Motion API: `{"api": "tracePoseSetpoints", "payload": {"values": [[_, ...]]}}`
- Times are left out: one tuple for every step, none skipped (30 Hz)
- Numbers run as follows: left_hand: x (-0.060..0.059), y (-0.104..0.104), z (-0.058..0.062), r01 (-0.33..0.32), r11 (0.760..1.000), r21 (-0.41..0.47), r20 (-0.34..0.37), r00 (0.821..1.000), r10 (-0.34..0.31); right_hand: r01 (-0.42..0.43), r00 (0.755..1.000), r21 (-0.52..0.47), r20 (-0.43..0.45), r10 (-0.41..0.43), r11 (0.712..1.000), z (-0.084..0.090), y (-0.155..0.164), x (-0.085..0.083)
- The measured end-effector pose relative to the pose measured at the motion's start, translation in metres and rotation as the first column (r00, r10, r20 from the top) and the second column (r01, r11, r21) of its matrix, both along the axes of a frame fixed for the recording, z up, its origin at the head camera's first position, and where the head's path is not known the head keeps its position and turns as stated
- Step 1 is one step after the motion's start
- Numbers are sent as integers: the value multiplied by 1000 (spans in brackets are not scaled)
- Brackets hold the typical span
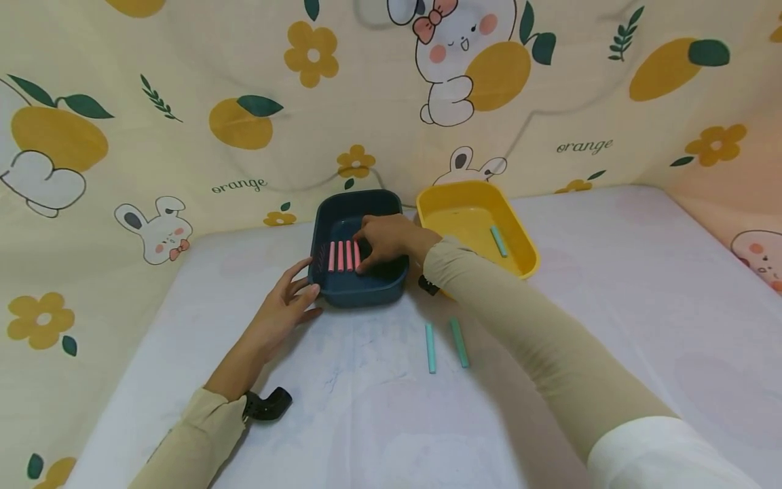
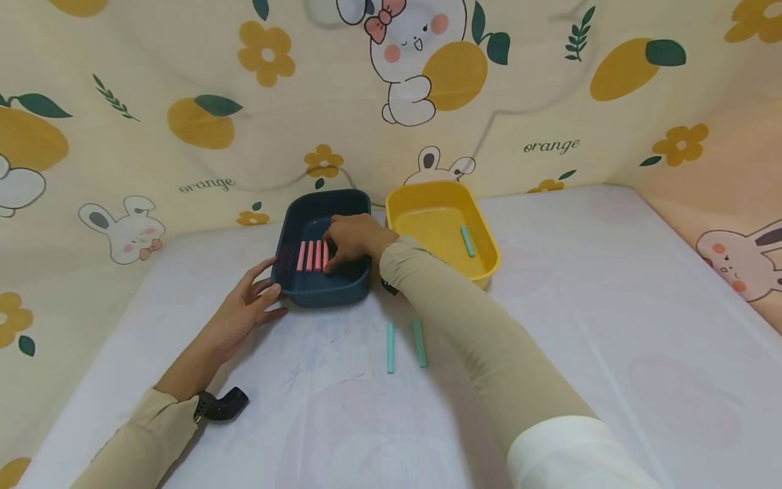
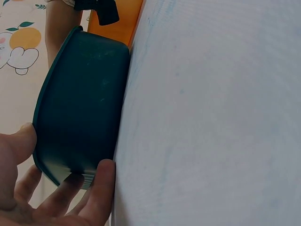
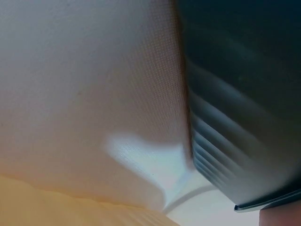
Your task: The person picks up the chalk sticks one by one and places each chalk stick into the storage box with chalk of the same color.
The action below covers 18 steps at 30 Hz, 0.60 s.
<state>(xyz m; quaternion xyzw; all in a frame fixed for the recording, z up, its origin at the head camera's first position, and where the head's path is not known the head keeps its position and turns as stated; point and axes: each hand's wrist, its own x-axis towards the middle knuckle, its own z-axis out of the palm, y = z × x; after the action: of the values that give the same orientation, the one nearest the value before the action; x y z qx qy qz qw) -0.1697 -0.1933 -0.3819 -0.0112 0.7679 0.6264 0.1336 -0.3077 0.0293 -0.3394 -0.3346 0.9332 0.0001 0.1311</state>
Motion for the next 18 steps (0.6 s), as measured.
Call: {"api": "tracePoseSetpoints", "payload": {"values": [[0,0,0,-2,1000,1,0,1000,2,-4,1000,7,-7,4,1000,0,0,0],[0,0,0,1,1000,1,-2,1000,-1,-6,1000,13,-13,7,1000,-1,0,-1],[0,0,0,0,1000,2,-3,1000,0,-9,1000,19,-18,9,1000,-1,-1,-1],[0,0,0,0,1000,2,-2,1000,0,-11,1000,24,-22,12,1000,-2,-1,-1],[0,0,0,-2,1000,2,-2,1000,2,-15,1000,30,-27,15,999,-2,-1,-1],[0,0,0,1,1000,2,-2,1000,-1,-17,999,34,-30,18,999,-3,-1,-2],[0,0,0,-3,1000,2,3,1000,3,-20,999,38,-34,21,999,-3,-1,-2],[0,0,0,-2,1000,2,4,1000,2,-21,999,41,-36,23,999,-3,-2,-2],[1,0,1,-6,1000,0,7,1000,6,-22,999,42,-38,23,999,-3,-2,-2],[1,0,1,-5,1000,0,8,1000,5,-22,999,43,-38,23,999,-3,-2,-2],[1,0,1,-6,1000,0,9,1000,6,-22,999,43,-38,23,999,-3,-2,-2],[1,1,1,-5,1000,1,10,1000,5,-20,999,42,-36,22,999,-3,-2,-2],[1,1,2,-7,1000,0,10,1000,7,-18,999,42,-33,20,999,-3,-2,-2],[1,1,2,-7,1000,-1,10,1000,7,-17,999,41,-31,18,999,-3,-2,-3],[1,1,2,-7,1000,-1,11,1000,7,-15,999,41,-28,16,999,-3,-2,-3],[0,1,2,-5,1000,0,11,1000,5,-14,1000,42,-25,15,999,-3,-2,-3],[1,1,3,-6,1000,0,11,1000,6,-13,1000,43,-21,14,999,-3,-3,-3],[1,1,3,-5,1000,2,10,1000,5,-11,1000,44,-18,11,999,-3,-3,-4]]}}
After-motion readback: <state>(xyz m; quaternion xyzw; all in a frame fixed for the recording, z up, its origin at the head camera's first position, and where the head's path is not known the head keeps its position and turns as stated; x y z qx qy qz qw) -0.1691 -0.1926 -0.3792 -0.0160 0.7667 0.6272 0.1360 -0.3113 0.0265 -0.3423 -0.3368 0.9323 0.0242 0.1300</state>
